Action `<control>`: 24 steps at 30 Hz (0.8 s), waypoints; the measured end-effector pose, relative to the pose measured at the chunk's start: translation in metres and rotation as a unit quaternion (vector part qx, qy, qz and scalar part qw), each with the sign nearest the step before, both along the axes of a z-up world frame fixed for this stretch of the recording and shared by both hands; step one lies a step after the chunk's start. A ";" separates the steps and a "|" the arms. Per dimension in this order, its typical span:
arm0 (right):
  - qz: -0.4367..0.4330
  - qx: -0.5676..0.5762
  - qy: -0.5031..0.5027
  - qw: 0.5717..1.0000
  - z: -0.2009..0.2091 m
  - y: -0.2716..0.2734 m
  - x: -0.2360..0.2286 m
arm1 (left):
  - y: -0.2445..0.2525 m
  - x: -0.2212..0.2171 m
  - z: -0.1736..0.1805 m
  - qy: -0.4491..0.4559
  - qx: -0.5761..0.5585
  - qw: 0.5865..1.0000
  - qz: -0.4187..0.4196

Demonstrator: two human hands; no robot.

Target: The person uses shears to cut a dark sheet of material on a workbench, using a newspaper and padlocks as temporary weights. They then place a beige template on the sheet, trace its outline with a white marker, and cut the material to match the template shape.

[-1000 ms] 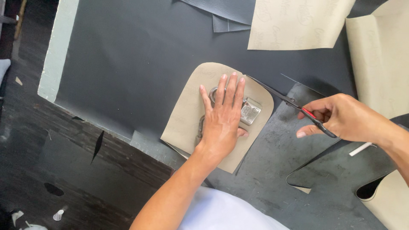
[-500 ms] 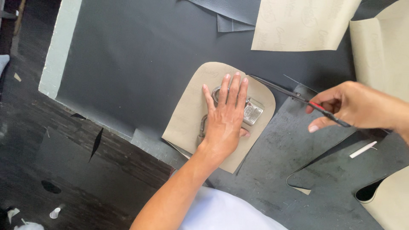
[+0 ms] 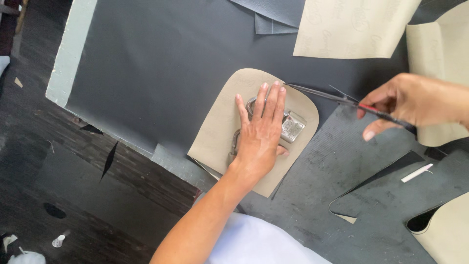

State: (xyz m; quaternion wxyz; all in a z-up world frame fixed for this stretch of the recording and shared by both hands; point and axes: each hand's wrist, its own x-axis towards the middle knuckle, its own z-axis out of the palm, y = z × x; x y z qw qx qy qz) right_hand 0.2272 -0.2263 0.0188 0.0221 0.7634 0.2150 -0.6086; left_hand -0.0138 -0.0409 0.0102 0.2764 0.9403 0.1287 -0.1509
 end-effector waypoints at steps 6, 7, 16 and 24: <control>-0.255 0.024 0.123 0.959 0.019 -0.015 -0.070 | 0.002 -0.001 0.000 0.003 0.000 1.000 -0.007; -0.286 0.036 0.135 0.948 0.021 -0.017 -0.080 | 0.001 -0.002 0.000 0.001 -0.002 1.000 -0.004; -0.445 0.094 0.208 0.866 0.022 -0.019 -0.122 | 0.000 0.000 -0.001 -0.004 -0.011 1.000 0.003; -0.420 0.104 0.197 0.880 0.019 -0.019 -0.118 | -0.001 -0.003 -0.006 -0.004 -0.015 1.000 0.006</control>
